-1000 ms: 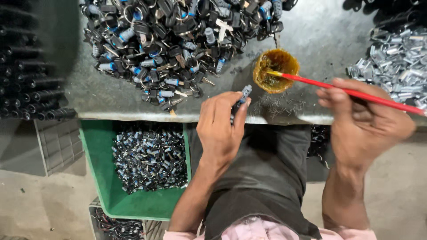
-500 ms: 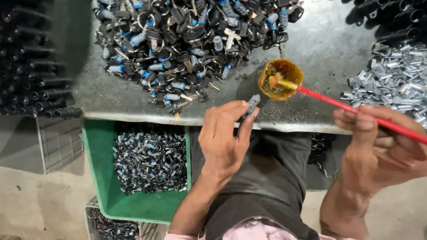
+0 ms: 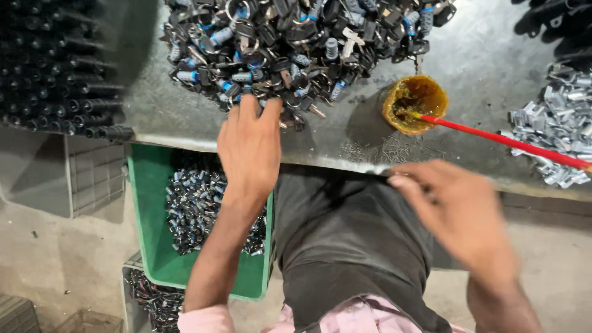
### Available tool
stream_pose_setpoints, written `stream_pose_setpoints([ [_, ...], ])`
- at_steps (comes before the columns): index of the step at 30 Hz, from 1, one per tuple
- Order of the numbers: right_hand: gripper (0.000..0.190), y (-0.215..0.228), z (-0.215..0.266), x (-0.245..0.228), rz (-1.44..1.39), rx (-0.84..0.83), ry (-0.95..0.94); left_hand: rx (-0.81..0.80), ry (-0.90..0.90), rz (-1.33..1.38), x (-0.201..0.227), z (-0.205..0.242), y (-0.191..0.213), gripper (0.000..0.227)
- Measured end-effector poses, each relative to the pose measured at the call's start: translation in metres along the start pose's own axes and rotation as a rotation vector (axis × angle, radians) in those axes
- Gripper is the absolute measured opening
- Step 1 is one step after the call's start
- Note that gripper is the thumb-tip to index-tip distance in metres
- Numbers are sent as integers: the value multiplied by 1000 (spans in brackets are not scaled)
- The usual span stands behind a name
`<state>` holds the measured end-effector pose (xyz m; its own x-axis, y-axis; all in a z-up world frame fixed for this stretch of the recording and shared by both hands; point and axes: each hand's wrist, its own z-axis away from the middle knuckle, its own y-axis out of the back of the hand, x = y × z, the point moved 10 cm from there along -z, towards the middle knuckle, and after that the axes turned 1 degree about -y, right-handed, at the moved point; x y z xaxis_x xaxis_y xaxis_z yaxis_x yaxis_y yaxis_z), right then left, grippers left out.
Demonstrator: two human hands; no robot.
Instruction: The person assembles keychains by inserting small metal pins into cylindrical key blanks and attaching them to key rings. They use a red-handled brush to apply a brown liquid from a small container onto the pins before insertion. The finished keychains are placed into a green bin below the workbench.
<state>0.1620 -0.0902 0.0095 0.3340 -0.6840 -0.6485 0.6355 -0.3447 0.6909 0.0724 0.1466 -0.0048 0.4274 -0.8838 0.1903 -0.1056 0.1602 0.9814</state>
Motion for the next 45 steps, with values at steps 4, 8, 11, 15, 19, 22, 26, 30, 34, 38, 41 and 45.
stream_pose_setpoints([
  [4,27,-42,10,-6,-49,56,157,54,-101,1,13,-8,8,21],
  [8,38,-63,6,-13,36,128,277,45,-156,229,10,20,38,25],
  [11,38,-66,-6,-20,92,157,303,30,-8,600,-2,41,49,20],
  [15,41,-73,-17,-29,139,149,330,-4,182,1408,2,61,19,23],
  [19,49,-86,-18,-36,197,147,369,-132,364,1991,27,76,-25,34],
  [22,53,-90,-16,-36,212,185,384,-235,461,2227,44,86,-47,44],
  [26,53,-92,-13,-31,140,211,383,-314,518,2388,55,95,-58,45],
  [30,49,-94,-11,-25,57,237,342,-368,602,2548,60,97,-60,41],
  [34,44,-96,-5,-29,80,295,371,-463,622,2733,65,95,-54,29],
  [38,43,-98,-2,-28,97,331,393,-436,624,2719,63,95,-55,25],
  [41,41,-96,2,-26,109,343,393,-184,713,2453,41,97,-67,30],
  [45,38,-91,4,-28,115,349,402,-129,662,2165,24,102,-64,36],
])
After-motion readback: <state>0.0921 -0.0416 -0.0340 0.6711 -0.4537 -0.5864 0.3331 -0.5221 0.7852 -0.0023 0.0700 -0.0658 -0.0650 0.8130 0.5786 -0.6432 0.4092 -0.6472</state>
